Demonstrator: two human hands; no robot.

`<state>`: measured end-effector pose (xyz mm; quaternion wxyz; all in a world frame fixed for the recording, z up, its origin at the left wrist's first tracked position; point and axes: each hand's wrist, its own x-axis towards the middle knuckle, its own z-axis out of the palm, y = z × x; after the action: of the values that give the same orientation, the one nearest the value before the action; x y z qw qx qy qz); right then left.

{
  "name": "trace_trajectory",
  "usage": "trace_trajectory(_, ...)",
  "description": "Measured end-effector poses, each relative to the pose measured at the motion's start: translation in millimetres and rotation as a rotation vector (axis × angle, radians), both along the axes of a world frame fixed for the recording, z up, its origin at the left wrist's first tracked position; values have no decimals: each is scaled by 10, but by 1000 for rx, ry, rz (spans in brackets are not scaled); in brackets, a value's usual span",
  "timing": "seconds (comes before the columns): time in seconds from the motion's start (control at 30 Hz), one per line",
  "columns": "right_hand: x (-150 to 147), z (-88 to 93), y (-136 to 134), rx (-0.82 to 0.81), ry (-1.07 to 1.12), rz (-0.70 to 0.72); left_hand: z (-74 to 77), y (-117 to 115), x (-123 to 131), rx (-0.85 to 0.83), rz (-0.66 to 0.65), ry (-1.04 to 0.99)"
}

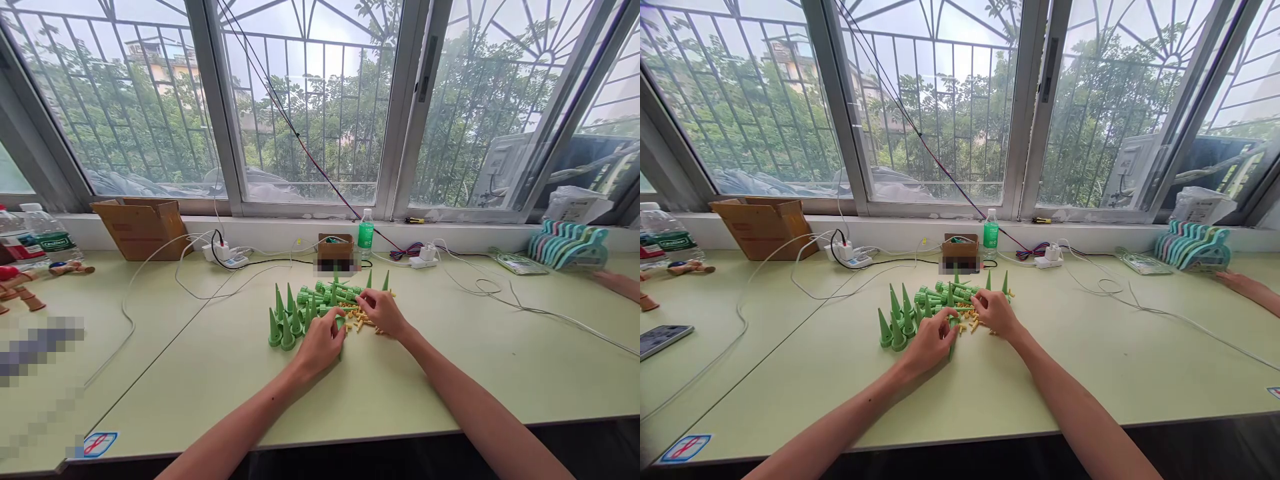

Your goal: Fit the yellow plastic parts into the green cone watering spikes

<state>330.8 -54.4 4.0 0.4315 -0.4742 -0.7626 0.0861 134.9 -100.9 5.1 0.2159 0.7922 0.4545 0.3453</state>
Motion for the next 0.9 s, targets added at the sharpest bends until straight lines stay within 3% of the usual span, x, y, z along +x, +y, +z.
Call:
trace_trajectory(0.43, -27, 30, -38, -53, -206, 38, -7, 9, 5, 49, 2, 6)
trace_trajectory(0.63, -82, 13, -55, -65, -306, -45, -16, 8, 2, 58, 2, 0)
trace_trajectory(0.9, -107, -16, -63, -67, -346, -53, -4, -3, 14, 57, -5, 5)
